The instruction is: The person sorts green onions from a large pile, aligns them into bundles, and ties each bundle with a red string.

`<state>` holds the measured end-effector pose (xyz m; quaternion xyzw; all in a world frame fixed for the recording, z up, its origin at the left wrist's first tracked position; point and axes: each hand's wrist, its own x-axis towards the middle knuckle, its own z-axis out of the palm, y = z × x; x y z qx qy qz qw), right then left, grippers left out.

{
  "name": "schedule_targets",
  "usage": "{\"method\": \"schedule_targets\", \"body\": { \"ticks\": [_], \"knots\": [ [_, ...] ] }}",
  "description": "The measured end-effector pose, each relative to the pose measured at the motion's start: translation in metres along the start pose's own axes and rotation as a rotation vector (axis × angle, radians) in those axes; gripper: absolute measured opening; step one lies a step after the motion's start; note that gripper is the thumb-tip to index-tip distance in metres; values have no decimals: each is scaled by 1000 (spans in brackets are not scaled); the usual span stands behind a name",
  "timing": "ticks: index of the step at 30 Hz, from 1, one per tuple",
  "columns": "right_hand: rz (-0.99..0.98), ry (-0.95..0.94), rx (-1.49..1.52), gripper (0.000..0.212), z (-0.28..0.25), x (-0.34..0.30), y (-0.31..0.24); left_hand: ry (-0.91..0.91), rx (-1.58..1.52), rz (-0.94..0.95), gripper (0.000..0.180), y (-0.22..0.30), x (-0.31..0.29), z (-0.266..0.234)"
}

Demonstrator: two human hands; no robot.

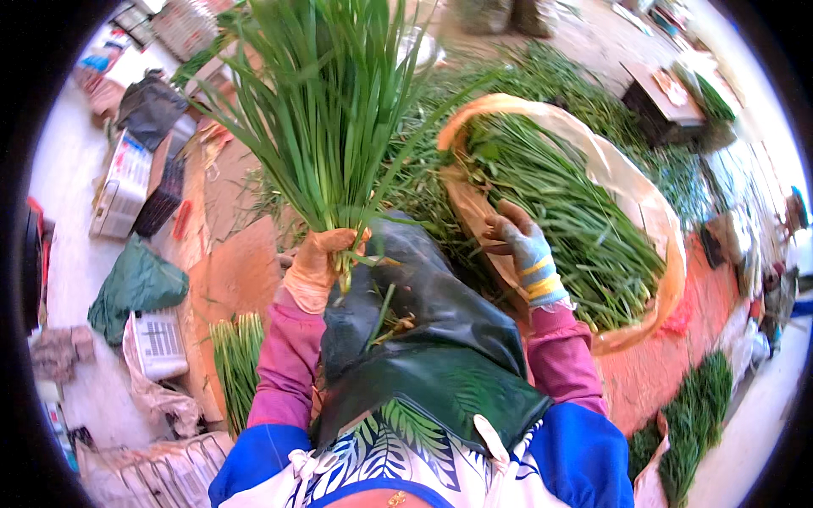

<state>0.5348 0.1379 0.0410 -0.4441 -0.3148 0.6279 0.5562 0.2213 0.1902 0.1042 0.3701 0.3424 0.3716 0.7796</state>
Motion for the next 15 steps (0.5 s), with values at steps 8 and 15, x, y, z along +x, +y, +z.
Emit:
{"method": "schedule_targets", "body": {
  "ticks": [8, 15],
  "knots": [
    [180, -689, 354, 90, 158, 101, 27, 325, 106, 120, 31, 33, -61, -25],
    [194, -820, 463, 72, 289, 104, 41, 638, 807, 357, 32, 8, -82, -68]
  ]
}}
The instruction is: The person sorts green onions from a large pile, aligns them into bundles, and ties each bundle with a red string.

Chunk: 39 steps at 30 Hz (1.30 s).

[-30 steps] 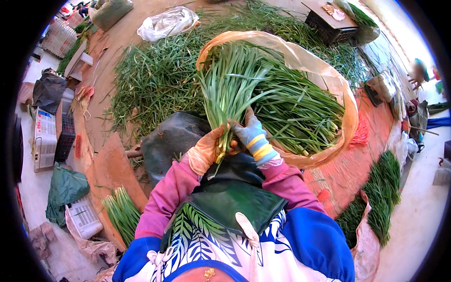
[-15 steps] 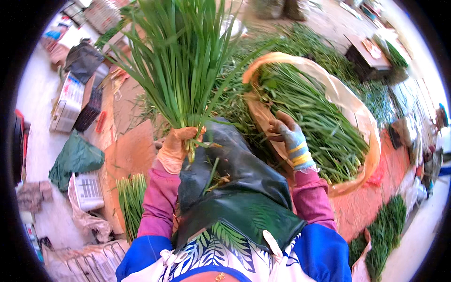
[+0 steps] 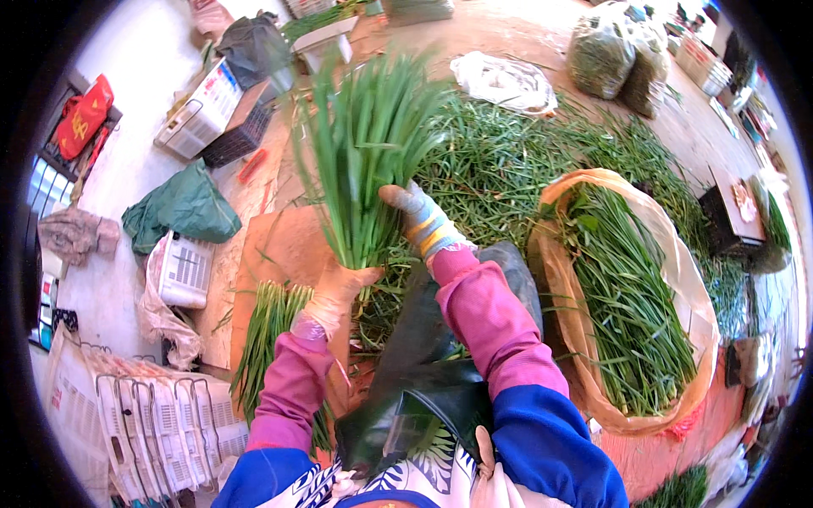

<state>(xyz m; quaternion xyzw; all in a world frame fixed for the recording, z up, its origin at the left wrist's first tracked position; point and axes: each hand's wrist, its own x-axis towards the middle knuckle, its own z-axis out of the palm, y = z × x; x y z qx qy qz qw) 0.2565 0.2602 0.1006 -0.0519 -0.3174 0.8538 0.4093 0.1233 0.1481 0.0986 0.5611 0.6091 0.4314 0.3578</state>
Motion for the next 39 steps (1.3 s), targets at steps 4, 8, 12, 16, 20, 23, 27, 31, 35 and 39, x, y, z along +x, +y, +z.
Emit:
{"method": "schedule_targets", "body": {
  "ticks": [4, 8, 12, 16, 20, 23, 27, 31, 35, 39],
  "knots": [
    [-49, -21, -80, 59, 4, 27, 33, 188, 429, -14, 52, -44, 7, -20],
    [-121, 191, -92, 43, 12, 49, 58, 77, 634, -249, 58, -42, 11, -40],
    [-113, 157, -208, 32, 11, 70, 64, -102, 274, -27, 80, -42, 23, -66],
    [-204, -73, -517, 32, 52, 84, 56, 161, -85, 303, 84, -2, 41, -94],
    [-364, -304, -900, 47, 57, 110, 63, 42, -301, 281, 59, -5, 60, -132],
    [-416, -383, -703, 59, 45, 127, 88, 14, -678, 276, 50, -32, 59, -146],
    [43, -457, -1110, 100, 29, 137, 93, 88, -502, 302, 63, -38, 57, -142],
    [-274, -461, -1459, 103, 31, 145, 99, 213, -354, 120, 61, -18, 54, -139],
    [-386, -408, -1587, 91, 32, 155, 95, 408, 211, 608, 58, 9, 73, -128],
    [0, -255, -1728, 88, 81, 139, 88, 656, -187, 312, 39, 7, 84, -135]
  ]
}}
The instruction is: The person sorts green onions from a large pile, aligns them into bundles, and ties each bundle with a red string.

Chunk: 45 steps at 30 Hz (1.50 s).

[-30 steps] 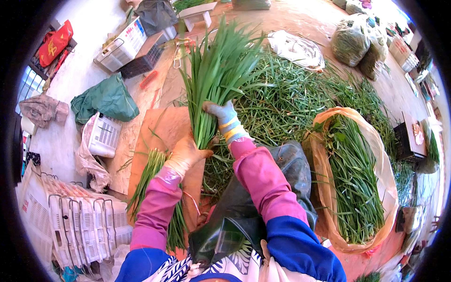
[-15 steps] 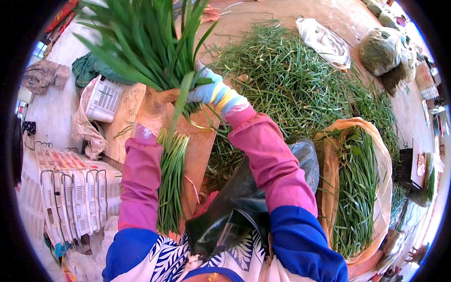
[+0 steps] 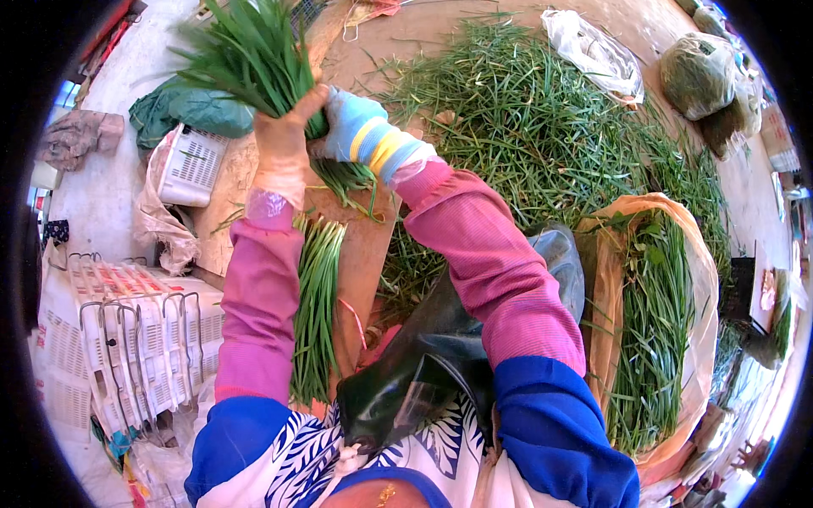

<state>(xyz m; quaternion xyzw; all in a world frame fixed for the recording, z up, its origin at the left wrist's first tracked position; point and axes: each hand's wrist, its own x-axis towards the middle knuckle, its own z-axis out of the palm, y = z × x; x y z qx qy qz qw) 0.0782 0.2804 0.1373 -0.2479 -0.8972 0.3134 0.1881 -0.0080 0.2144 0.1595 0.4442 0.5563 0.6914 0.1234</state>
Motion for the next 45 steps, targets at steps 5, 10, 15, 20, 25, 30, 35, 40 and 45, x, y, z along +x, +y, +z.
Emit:
{"method": "schedule_targets", "body": {
  "ticks": [5, 10, 15, 20, 25, 30, 35, 40, 45],
  "knots": [
    [153, 139, 6, 119, 27, -46, 34, 50, -156, -84, 40, 31, 27, -7],
    [253, 252, 448, 94, 67, -77, 82, -41, -353, -243, 35, 77, 77, -27],
    [246, 227, 574, 28, 66, -105, 106, -10, -299, -153, 36, 116, 111, -71],
    [577, 268, 519, 27, 32, -132, 158, 156, -350, -72, 35, 164, 103, -69],
    [-6, 318, 1366, 55, -36, -126, 18, -68, -477, -147, 31, 142, 106, -99],
    [274, 330, 1217, 18, -31, -141, 63, -16, -456, -108, 30, 140, 89, -94],
    [131, 573, 1199, 22, -29, -160, 65, 74, -439, -164, 31, 121, 81, -92],
    [308, 244, 1191, 29, -30, -149, 13, 8, -536, -222, 27, 101, 68, -75],
    [339, 182, 1284, 28, -10, -154, 27, 39, -577, -174, 21, 101, 53, -59]
  ]
}}
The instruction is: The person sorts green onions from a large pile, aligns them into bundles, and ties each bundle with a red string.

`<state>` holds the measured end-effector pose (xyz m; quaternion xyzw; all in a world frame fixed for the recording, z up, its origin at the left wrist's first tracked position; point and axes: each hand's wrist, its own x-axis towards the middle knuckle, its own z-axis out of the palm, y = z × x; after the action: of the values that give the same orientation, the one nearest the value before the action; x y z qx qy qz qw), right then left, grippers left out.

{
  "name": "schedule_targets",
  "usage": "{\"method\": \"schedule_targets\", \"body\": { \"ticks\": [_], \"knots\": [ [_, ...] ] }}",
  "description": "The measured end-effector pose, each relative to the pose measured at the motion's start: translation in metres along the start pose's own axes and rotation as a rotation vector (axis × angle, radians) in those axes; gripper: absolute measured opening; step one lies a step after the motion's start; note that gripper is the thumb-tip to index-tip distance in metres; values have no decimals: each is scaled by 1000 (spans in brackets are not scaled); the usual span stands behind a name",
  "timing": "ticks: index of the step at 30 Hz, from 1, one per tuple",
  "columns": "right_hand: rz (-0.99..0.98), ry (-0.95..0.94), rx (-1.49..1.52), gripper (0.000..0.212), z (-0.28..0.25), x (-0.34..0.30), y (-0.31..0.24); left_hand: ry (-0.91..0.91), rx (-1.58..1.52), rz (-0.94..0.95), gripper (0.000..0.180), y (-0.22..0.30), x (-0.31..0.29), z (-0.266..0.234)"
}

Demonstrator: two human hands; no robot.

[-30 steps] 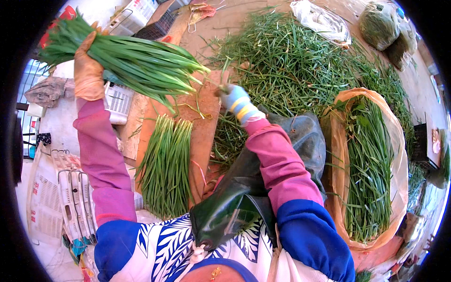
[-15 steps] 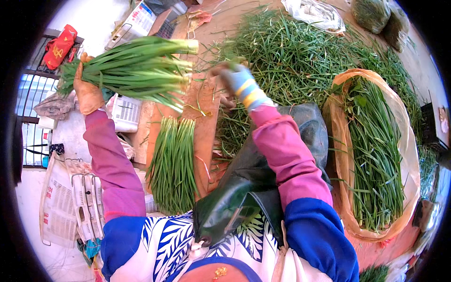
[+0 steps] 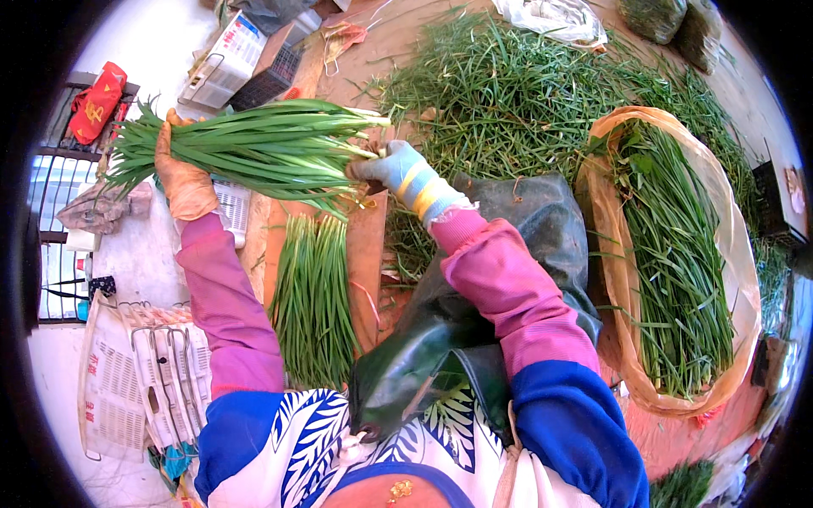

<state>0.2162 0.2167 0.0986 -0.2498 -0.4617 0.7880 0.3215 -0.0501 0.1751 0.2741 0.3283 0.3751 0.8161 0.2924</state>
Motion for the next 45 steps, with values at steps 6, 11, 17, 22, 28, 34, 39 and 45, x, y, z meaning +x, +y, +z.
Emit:
{"method": "schedule_targets", "body": {
  "ticks": [6, 11, 17, 22, 28, 34, 39, 45],
  "knots": [
    [-63, 273, -419, 26, -35, 1, 13, 72, -44, 0, 24, 32, 8, -37],
    [-148, 26, -136, 43, -7, 7, -7, -5, -39, -34, 25, 27, -2, -42],
    [-124, 49, -58, 37, 18, 10, 17, -16, -105, -15, 22, 16, -8, -39],
    [16, 284, -706, 42, -39, 14, 11, 9, -79, -10, 24, 37, -11, -60],
    [-249, -123, 31, 52, -5, 11, -26, -56, -42, -78, 29, 22, -18, -85],
    [-423, -142, 119, 29, 13, 14, -22, -49, -127, -182, 25, -7, -27, -93],
    [-289, -12, 477, 25, -29, 14, -12, -88, -249, -241, 25, -12, -23, -127],
    [-345, -333, 318, 78, -34, -1, -12, 66, -1171, -861, 31, -28, -3, -214]
  ]
}}
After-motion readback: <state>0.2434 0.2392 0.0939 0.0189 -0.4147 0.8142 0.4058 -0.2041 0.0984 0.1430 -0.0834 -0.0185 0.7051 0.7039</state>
